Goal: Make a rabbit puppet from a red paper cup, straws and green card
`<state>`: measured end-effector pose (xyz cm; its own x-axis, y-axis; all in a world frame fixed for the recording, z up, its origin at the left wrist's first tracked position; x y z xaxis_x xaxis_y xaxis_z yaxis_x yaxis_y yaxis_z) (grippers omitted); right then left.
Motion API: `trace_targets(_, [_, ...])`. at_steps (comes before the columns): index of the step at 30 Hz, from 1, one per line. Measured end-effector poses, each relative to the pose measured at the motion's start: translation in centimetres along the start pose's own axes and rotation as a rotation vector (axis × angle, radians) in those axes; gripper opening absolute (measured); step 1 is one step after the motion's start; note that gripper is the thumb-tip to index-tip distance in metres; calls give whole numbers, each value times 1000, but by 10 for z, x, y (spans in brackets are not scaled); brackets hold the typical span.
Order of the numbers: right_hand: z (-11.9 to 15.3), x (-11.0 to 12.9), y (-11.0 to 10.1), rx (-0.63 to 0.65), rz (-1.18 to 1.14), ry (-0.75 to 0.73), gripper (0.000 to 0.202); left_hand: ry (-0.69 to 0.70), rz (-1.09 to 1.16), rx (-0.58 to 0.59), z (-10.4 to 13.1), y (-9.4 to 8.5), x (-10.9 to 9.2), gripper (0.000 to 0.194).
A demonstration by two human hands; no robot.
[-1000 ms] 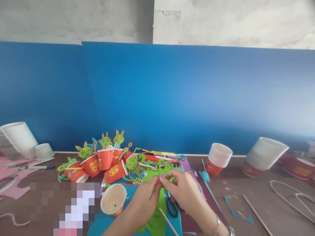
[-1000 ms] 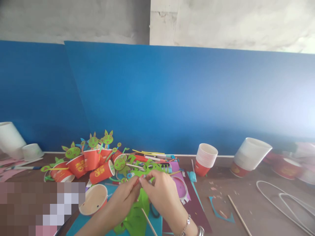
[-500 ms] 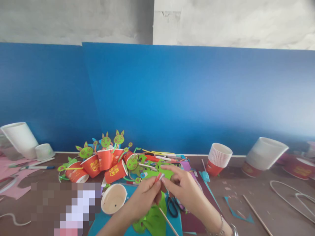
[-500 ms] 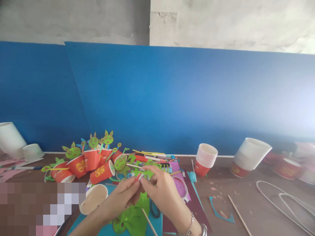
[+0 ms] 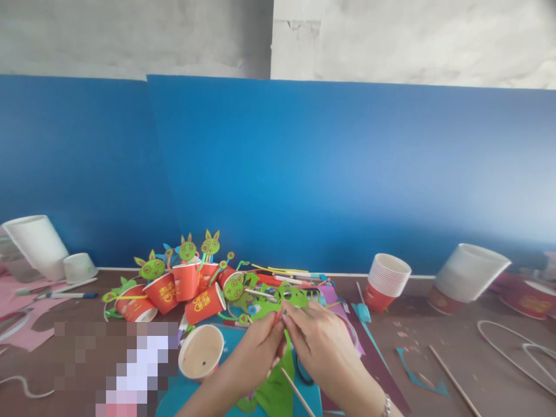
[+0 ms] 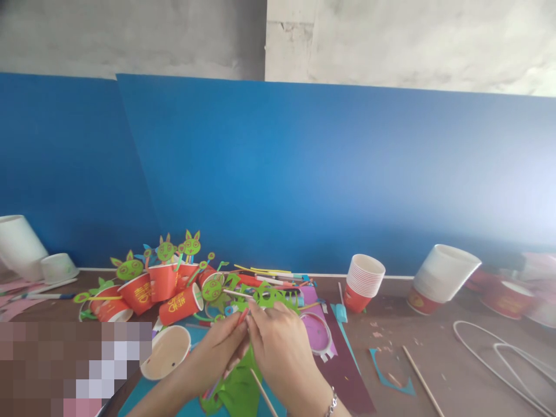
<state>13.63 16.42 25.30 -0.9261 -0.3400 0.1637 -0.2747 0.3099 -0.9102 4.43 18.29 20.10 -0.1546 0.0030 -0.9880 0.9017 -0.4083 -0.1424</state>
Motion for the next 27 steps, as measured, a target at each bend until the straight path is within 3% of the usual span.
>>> trace_targets(5, [-1, 2, -2, -6, 39, -21, 36, -11, 59, 12, -2, 2, 5, 46])
trace_targets(10, [-1, 1, -1, -45, 8, -40, 36, 72, 16, -26, -6, -1, 9, 48])
trace_targets(15, [1, -9, -6, -173, -182, 85, 36, 124, -4, -94, -9, -9, 3, 40])
trace_targets(22, [5, -6, -8, -179, -175, 160, 11, 210, -284, -132, -2, -11, 0, 30])
trace_targets(27, [5, -6, -12, -223, -159, 161, 9, 184, -234, -159, 1, -13, -4, 36])
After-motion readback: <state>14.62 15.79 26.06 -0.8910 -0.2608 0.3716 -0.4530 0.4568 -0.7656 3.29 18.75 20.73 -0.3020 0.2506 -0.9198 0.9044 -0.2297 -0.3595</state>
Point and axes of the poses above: each hand's wrist, its own z-axis away from the middle knuckle, its own y-axis out of the palm, x = y × z, the point moved 7 cm from there along -z, towards the middle knuckle, and after that the axes turned 5 degrees about -x, right-handed, at the moved point
